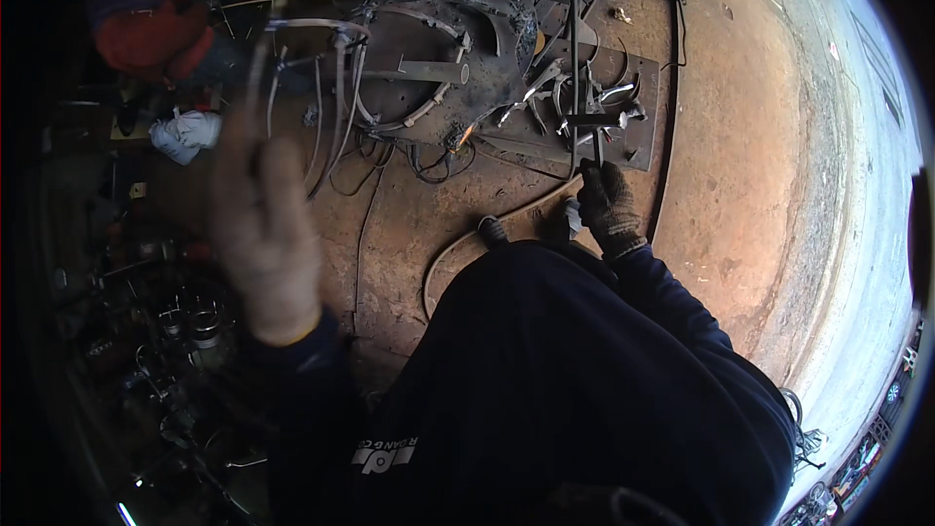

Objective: The person constructs a curved metal frame by tapping the metal pieces with a hammer, welding metal rods onto the structure using an electrode holder, and hammering the welded joints.

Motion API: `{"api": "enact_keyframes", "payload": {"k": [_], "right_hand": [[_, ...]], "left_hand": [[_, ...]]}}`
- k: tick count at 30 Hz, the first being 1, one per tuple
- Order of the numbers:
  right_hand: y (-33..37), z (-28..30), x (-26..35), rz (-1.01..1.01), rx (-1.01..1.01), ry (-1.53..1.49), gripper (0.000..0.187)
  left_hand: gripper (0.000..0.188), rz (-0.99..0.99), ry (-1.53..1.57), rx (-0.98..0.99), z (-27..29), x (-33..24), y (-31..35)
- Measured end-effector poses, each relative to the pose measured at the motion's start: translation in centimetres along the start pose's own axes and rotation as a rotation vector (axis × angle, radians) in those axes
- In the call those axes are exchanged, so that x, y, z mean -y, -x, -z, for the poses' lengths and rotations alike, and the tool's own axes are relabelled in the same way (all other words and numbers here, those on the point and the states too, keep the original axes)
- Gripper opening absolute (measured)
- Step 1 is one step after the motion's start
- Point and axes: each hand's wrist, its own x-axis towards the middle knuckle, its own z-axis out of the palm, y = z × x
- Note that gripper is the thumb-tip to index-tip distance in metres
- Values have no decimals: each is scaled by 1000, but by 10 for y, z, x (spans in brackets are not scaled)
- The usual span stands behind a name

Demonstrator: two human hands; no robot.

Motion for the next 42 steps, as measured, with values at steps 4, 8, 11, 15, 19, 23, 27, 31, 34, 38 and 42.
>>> {"api": "enact_keyframes", "payload": {"k": [4, 8, 11, 15, 19, 23, 27, 31, 34, 38, 42], "right_hand": [[4, 1, 0, 91, 36, 178, 35], [3, 11, -8, 15, 26, 182, 34], [5, 12, -4, -6, 27, 196, 33], [14, 1, 22, -36, 85, 113, 29], [10, -31, 34, -23, 215, -89, 34], [13, -83, 58, -146, 328, -403, 36], [5, -115, 63, -220, 387, -276, 28], [11, -133, 66, -201, 422, -320, 29], [13, -139, 66, -143, 418, -338, 29], [8, -142, 63, -1, 483, -146, 27], [7, -132, 71, 350, 535, 249, 27]], "left_hand": [[7, -470, -745, -120, -97, 35, 66], [21, -293, -593, 221, -151, 27, 99], [60, -255, -501, 427, -167, 44, 112], [65, -260, -539, 575, -169, 54, 119], [61, -213, -480, 582, -172, 54, 118], [59, -162, -391, 550, -171, 59, 119], [60, -124, -392, 589, -167, 51, 114], [59, -130, -398, 525, -164, 54, 118], [57, -118, -478, 559, -162, 54, 120], [54, -134, -475, 608, -151, 53, 112], [52, -267, -217, 341, -117, 37, 93]]}}
